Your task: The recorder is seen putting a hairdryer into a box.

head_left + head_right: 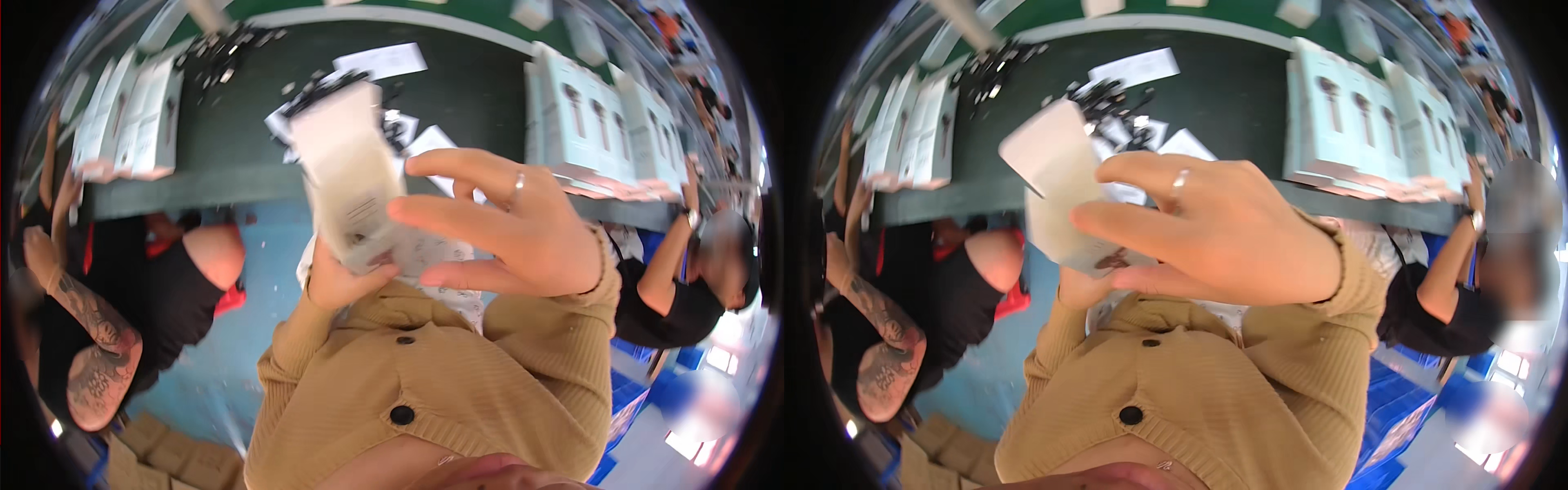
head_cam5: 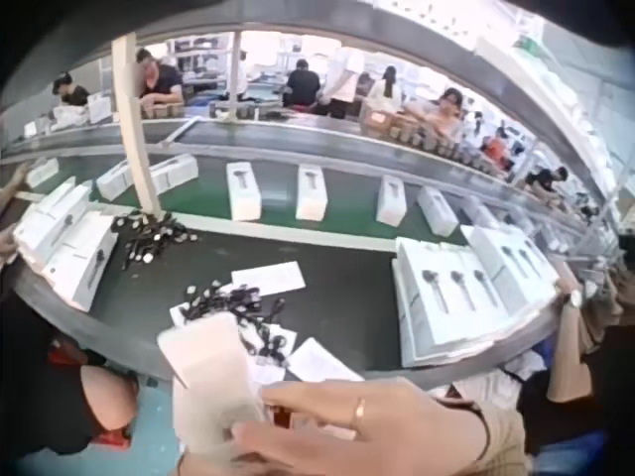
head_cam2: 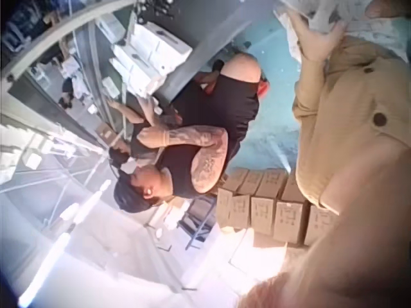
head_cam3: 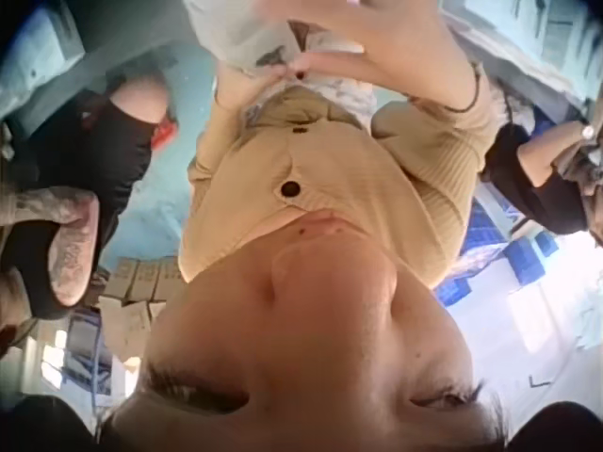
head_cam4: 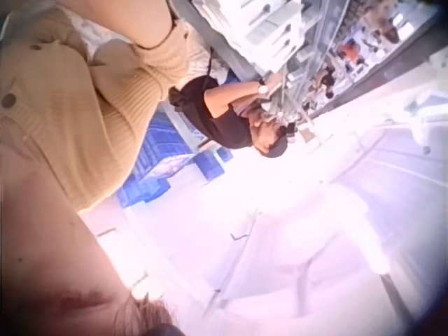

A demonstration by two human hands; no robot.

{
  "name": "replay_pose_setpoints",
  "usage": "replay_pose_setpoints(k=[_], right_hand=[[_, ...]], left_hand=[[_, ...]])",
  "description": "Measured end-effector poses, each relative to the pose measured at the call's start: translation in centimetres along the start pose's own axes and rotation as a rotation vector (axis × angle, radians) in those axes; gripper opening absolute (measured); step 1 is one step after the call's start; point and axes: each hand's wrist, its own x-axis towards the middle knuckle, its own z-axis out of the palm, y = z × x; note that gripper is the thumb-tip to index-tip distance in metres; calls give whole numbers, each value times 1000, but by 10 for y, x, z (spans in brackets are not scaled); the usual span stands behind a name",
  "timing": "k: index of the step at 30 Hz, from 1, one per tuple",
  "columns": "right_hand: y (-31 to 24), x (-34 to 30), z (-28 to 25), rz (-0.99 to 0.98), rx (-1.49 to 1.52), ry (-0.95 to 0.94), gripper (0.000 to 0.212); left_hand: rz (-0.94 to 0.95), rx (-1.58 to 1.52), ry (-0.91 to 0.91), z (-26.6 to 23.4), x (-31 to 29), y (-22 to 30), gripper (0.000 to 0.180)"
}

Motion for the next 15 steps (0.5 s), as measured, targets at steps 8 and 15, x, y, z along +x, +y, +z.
replay_pose_setpoints(k=[8, 15], right_hand=[[1, -87, 50, 450, -80, 462, 61], [63, -142, -54, 590, -666, 824, 39]], left_hand=[[228, -84, -187, 93, 61, 19, 102], [277, -19, -179, 84, 70, 41, 88]])
